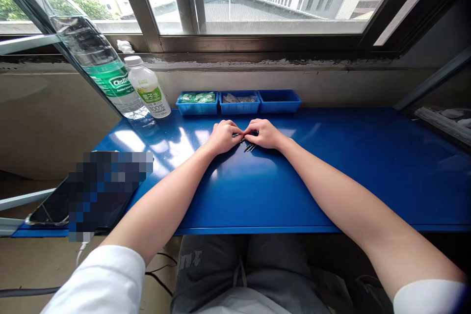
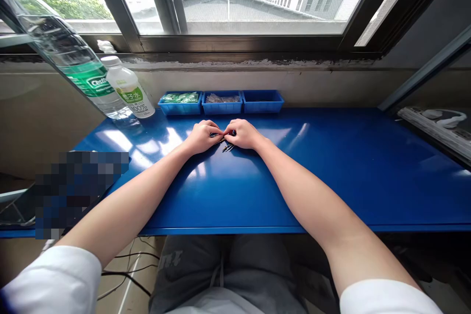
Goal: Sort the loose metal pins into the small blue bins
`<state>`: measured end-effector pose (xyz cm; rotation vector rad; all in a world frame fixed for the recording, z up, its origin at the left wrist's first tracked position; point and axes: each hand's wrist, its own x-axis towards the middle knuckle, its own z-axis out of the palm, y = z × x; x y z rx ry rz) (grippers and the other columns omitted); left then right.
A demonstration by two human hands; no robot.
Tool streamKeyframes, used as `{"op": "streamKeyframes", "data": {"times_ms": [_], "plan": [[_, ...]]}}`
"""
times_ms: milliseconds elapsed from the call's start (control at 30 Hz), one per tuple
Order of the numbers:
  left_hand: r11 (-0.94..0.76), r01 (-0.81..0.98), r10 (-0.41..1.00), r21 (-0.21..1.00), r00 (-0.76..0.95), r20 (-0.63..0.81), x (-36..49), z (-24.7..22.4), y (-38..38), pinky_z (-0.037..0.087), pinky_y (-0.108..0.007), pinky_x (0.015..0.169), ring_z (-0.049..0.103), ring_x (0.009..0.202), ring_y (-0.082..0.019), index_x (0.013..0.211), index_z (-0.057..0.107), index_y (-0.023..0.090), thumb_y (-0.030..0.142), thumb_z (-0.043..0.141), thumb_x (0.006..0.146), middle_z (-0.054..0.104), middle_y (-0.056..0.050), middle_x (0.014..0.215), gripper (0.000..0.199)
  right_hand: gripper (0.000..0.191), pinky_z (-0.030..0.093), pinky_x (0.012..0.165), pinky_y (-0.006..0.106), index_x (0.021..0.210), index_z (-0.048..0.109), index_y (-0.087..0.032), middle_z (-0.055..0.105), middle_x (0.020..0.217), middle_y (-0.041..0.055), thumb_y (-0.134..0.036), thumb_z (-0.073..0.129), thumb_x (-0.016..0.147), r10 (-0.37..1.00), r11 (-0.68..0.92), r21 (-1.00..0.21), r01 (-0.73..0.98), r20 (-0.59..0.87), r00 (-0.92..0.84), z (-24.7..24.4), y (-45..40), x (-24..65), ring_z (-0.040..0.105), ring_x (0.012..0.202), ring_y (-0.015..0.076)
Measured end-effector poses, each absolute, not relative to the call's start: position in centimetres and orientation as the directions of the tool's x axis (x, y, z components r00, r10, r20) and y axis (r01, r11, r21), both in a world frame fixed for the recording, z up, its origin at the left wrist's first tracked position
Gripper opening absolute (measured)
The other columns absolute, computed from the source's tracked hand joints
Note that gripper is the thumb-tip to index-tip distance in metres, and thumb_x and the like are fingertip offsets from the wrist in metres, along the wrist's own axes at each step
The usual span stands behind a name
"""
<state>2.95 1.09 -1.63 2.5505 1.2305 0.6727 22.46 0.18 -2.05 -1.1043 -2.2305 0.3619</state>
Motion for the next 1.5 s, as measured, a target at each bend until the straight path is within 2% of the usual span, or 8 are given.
{"op": "streamKeyframes", "data": {"times_ms": [333, 567, 767, 1067, 1333, 1500], "plan": [[-0.614, 0.683, 0.789, 0.396, 0.532, 0.306, 2.94, -1.61, 1.10, 0.041, -0.039, 0.090, 0.056, 0.100, -0.024, 0.094, 0.076, 0.031, 0.038, 0.054, 0.083, 0.067, -0.004, 0.103, 0.025, 0.011, 0.045, 0.071, 0.029, 0.081, 0.072, -0.019, 0.066, 0.082, 0.0043, -0.022, 0.062, 0.076, 0.804, 0.594, -0.487, 0.641, 0.348, -0.482, -1.64, 0.20, 22.42, 0.059, 0.079, 0.0172], [-0.618, 0.663, 0.786, 0.422, 0.542, 0.298, 2.94, -1.64, 1.28, 0.040, -0.039, 0.092, 0.057, 0.102, -0.023, 0.092, 0.076, 0.029, 0.039, 0.056, 0.084, 0.068, -0.004, 0.102, 0.023, 0.008, 0.044, 0.068, 0.028, 0.080, 0.069, -0.018, 0.065, 0.080, 0.0039, -0.023, 0.065, 0.076, 0.834, 0.550, -0.512, 0.660, 0.314, -0.453, -1.67, 0.28, 22.32, 0.058, 0.075, 0.0159], [-0.652, 0.615, 0.757, 0.444, 0.566, 0.327, 2.93, -1.56, 1.13, 0.042, -0.036, 0.090, 0.059, 0.101, -0.022, 0.089, 0.074, 0.025, 0.035, 0.060, 0.083, 0.067, -0.004, 0.102, 0.019, 0.009, 0.044, 0.071, 0.030, 0.082, 0.068, -0.018, 0.066, 0.084, 0.0045, -0.026, 0.065, 0.077, 0.833, 0.552, -0.515, 0.656, 0.309, -0.459, -1.56, 0.09, 22.29, 0.058, 0.080, 0.0177], [-0.648, 0.621, 0.762, 0.441, 0.536, 0.363, 3.09, -1.22, 0.73, 0.038, -0.039, 0.094, 0.060, 0.100, -0.022, 0.086, 0.072, 0.023, 0.031, 0.056, 0.083, 0.068, -0.004, 0.103, 0.018, 0.014, 0.044, 0.068, 0.029, 0.084, 0.068, -0.019, 0.066, 0.082, 0.0040, -0.030, 0.065, 0.077, 0.804, 0.594, -0.519, 0.614, 0.382, -0.456, -2.02, 0.11, 22.36, 0.058, 0.076, 0.0170], [-0.589, 0.610, 0.807, 0.529, 0.416, 0.419, 3.17, -0.70, 0.62, 0.046, -0.030, 0.080, 0.061, 0.093, -0.019, 0.083, 0.069, 0.020, 0.025, 0.055, 0.081, 0.066, -0.005, 0.095, 0.015, 0.015, 0.047, 0.064, 0.029, 0.079, 0.068, -0.018, 0.068, 0.077, 0.0046, -0.031, 0.062, 0.078, 0.846, 0.524, -0.600, 0.605, 0.451, -0.285, -1.50, -0.07, 22.36, 0.060, 0.069, 0.0167], [-0.588, 0.594, 0.807, 0.549, 0.383, 0.450, 3.11, -0.82, 0.85, 0.047, -0.028, 0.078, 0.062, 0.087, -0.017, 0.082, 0.067, 0.019, 0.025, 0.054, 0.082, 0.067, -0.004, 0.091, 0.014, 0.012, 0.047, 0.065, 0.029, 0.079, 0.068, -0.018, 0.069, 0.078, 0.0047, -0.028, 0.061, 0.078, 0.838, 0.537, -0.583, 0.610, 0.451, -0.306, -1.51, -0.05, 22.42, 0.061, 0.070, 0.0168]]}}
